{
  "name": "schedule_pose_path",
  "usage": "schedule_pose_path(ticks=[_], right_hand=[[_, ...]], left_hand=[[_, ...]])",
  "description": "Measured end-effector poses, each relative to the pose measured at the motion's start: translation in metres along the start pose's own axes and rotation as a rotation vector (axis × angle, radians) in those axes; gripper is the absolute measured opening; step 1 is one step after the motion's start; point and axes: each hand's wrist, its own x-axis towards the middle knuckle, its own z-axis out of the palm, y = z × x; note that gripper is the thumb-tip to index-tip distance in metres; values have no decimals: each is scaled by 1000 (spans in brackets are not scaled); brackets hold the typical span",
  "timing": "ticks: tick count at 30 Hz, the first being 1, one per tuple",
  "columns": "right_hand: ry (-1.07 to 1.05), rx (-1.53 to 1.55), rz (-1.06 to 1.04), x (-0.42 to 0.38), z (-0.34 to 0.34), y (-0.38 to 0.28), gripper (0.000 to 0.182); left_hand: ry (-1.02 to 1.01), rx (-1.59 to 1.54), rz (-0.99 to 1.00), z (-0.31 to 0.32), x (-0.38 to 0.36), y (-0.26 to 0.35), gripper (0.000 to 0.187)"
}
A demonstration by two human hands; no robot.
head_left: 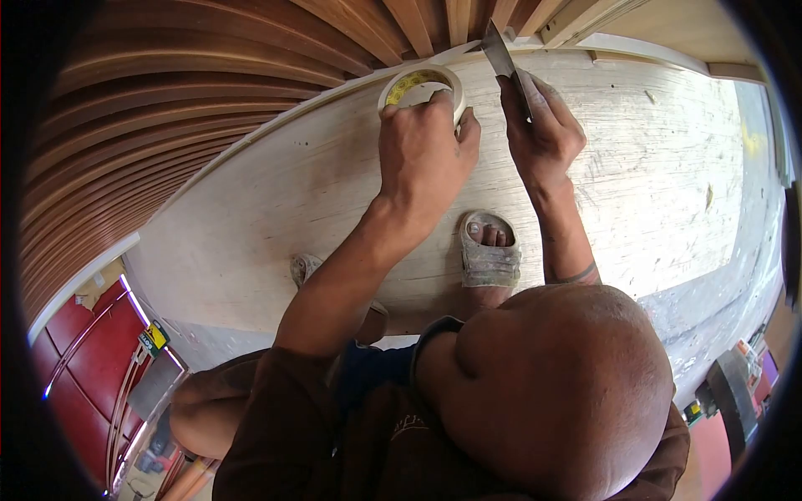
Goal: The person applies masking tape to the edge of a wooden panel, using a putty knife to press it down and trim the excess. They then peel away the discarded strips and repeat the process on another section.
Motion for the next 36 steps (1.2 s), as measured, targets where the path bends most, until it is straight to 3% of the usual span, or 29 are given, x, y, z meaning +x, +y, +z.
schedule_pose_path(ticks=[12,22,30,33,36], right_hand=[[35,-41,-36,-2,14,-10,36],[14,-89,-29,-5,22,-12,43],[18,-85,-2,-10,17,-16,32],[39,-75,2,-18,5,-18,41],[56,-98,46,-20,-6,-21,39]], left_hand=[[-54,33,104,0,-8,-1,19],[-90,-29,206,-3,-14,-8,29],[-116,-8,209,-4,-14,-14,29],[-85,-25,221,-4,-15,-14,28],[-34,-52,252,-1,-14,-14,14]])
